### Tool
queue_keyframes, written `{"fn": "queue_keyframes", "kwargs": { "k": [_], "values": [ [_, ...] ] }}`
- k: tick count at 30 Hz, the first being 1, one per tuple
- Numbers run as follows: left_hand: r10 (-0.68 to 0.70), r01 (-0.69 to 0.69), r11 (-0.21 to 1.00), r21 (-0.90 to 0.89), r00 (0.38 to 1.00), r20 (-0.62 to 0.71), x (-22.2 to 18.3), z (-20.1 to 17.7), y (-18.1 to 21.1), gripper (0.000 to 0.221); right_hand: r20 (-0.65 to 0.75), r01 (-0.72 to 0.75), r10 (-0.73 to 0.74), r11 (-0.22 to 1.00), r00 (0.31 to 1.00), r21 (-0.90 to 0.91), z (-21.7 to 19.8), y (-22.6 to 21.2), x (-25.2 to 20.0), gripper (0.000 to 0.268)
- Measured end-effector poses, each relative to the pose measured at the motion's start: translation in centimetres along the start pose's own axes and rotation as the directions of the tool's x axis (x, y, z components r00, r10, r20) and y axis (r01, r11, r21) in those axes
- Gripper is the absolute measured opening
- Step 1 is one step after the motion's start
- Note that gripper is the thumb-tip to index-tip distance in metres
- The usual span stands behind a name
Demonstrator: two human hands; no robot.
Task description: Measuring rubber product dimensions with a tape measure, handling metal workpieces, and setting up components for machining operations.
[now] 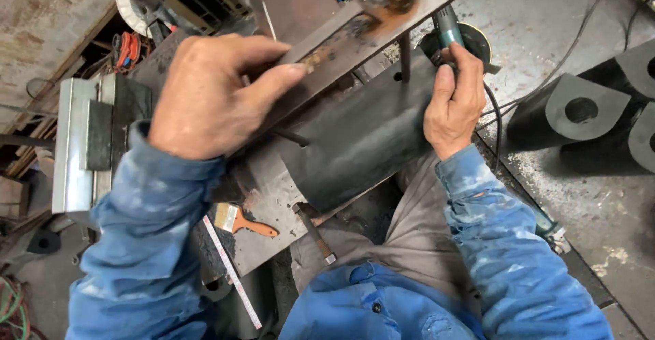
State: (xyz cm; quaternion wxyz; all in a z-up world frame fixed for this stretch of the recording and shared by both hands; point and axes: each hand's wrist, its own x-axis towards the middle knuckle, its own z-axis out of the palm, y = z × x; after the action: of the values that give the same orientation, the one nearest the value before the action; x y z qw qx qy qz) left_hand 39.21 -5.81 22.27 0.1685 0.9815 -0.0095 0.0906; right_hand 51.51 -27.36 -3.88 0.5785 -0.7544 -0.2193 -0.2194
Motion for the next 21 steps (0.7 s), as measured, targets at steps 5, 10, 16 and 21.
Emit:
{"fn": "queue_keyframes", "kwargs": {
  "k": [5, 10, 16, 21],
  "values": [
    [-0.139, 0.15, 0.979, -0.136, 0.986, 0.092, -0.2, -0.3, -1.4, 0.025, 0.009, -0.003, 0.003, 1.0, 1.0, -0.021, -0.1, -0.1, 0.1, 0.027],
    [-0.341, 0.361, 0.871, -0.333, 0.933, 0.12, -0.4, 0.5, -2.5, 0.026, 0.009, -0.015, 0.015, 1.0, 1.0, -0.022, 0.0, -0.9, 0.8, 0.026],
    [-0.321, 0.353, 0.9, -0.255, 0.934, 0.157, 0.5, 0.3, -2.1, 0.026, 0.001, -0.047, 0.047, 0.998, 0.999, -0.029, 0.1, -0.7, 0.7, 0.024],
    [-0.37, 0.408, 0.874, -0.266, 0.911, 0.182, 0.6, 0.4, -1.4, 0.028, -0.014, -0.05, 0.05, 0.998, 0.999, -0.048, -0.1, -0.8, 0.9, 0.022]
  ]
}}
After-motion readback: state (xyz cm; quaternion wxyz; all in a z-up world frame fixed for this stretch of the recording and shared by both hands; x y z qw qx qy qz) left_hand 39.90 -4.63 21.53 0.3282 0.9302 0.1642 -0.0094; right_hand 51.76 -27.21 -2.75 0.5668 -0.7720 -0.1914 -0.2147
